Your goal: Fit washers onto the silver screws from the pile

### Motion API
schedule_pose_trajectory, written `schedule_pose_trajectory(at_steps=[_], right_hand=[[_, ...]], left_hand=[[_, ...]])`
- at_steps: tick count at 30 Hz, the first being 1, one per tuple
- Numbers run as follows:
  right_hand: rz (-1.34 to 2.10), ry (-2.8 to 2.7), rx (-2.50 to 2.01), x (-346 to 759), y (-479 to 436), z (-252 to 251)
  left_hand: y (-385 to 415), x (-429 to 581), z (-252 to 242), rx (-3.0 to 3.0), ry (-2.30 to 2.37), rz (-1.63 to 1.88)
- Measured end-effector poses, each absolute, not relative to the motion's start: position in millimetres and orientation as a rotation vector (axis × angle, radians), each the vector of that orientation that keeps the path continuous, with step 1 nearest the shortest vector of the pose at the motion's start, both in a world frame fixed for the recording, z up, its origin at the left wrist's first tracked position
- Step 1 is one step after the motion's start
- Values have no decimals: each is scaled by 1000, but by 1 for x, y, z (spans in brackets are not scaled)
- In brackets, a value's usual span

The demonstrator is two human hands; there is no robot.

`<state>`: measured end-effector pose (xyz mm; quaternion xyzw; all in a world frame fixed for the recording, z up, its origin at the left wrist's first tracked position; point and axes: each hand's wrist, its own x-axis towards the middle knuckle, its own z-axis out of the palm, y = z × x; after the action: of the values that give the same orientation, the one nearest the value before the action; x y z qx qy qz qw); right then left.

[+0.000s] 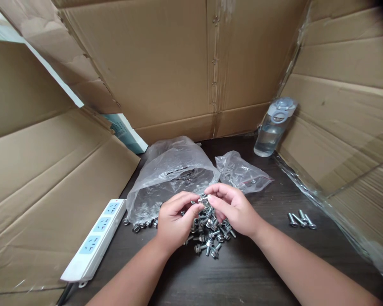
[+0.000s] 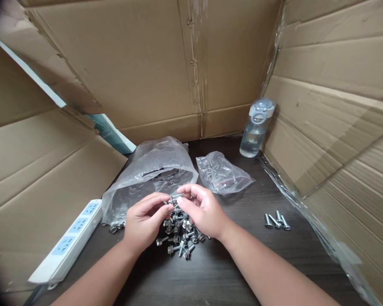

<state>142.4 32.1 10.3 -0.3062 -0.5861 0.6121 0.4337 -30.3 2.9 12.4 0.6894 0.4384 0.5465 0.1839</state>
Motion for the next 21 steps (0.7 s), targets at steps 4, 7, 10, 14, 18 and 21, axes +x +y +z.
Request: schedule_pose_trajectory(at_steps=[4, 7, 10, 14, 18, 21], right_hand=[[1509, -1496, -725, 143, 30, 6], [1480, -1546, -716, 142, 29, 7], [1442, -1569, -708, 142, 29, 9], [1395, -1587, -718, 143, 28, 9], [1448, -1584, -745, 144, 29, 10], [1554, -1572, -777, 145, 32, 12]], left_hand=[[2, -31, 11, 1830, 1196, 1535], [2, -31, 11, 1753, 1153, 1522], [2, -30, 12, 1688, 1130, 1513], [3, -29, 13, 1793, 1119, 1521], [4, -31, 13, 2120, 1107, 1557], [4, -32, 11, 2276, 1069, 1571]])
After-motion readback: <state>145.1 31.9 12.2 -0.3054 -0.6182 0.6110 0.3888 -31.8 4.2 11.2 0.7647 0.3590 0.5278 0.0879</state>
